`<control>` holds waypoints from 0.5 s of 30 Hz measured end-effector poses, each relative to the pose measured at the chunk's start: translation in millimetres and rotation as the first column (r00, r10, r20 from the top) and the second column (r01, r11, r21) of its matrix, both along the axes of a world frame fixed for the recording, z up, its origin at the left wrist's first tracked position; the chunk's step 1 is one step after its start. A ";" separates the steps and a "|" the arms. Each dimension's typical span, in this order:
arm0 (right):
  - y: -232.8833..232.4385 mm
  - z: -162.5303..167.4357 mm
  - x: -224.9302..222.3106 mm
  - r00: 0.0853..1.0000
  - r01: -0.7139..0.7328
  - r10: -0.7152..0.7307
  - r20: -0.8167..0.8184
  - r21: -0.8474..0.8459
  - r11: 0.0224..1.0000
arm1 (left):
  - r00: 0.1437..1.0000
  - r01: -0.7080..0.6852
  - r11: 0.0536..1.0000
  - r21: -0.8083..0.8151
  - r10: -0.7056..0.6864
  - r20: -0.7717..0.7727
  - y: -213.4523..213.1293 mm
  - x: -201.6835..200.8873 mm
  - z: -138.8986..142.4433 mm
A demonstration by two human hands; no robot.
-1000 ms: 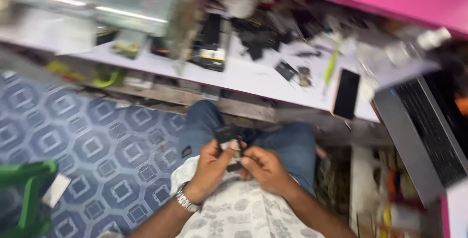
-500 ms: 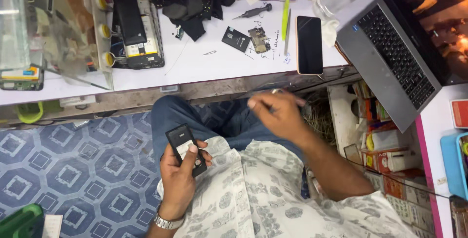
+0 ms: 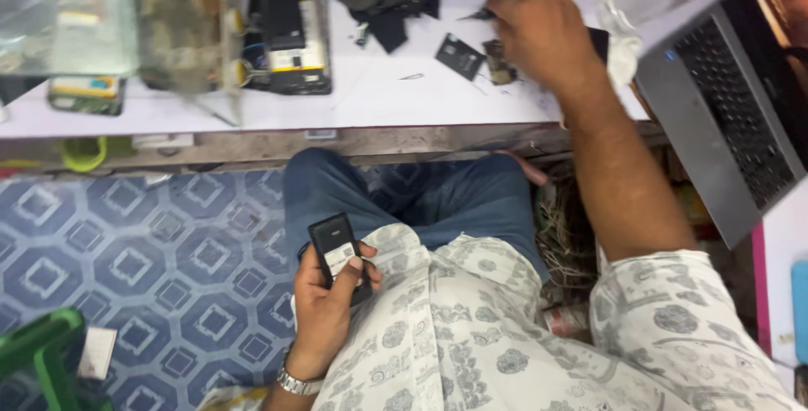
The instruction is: The person sits at a repair bench and disassembles a keypad feature phone. They remove the back cover and battery, use a metal pry tool to separate the housing, lift out the display and keypad assembly, place parts on the bench, then reassemble the phone and press its keys to test it.
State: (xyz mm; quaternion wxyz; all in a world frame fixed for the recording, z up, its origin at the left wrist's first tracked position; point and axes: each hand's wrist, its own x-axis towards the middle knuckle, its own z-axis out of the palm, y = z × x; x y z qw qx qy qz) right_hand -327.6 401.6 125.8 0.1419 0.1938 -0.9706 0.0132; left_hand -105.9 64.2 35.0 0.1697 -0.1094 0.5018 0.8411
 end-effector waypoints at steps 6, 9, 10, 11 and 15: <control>-9.4 -1.9 -16.1 0.997 -0.012 0.006 0.078 0.070 0.997 | 0.993 -0.089 0.996 0.031 0.086 0.085 -23.2 6.6 -7.4; -6.3 -4.1 -11.6 0.997 -0.033 0.039 -0.063 0.089 0.996 | 0.990 -0.098 0.995 0.004 0.097 0.101 -28.7 6.6 -14.0; -5.9 -6.0 -7.6 0.991 -0.052 0.053 -0.123 0.017 0.999 | 0.991 -0.097 0.995 0.007 0.096 0.096 -30.0 6.3 -15.6; -3.2 -6.3 -0.3 0.981 -0.073 0.063 -0.182 -0.052 0.996 | 0.992 -0.093 0.996 0.011 0.092 0.092 -30.2 5.6 -17.1; -1.3 -22.9 46.8 0.998 0.043 -0.062 -0.004 -0.677 0.735 | 0.998 -0.054 0.997 0.058 0.052 0.044 -26.3 -3.1 -22.3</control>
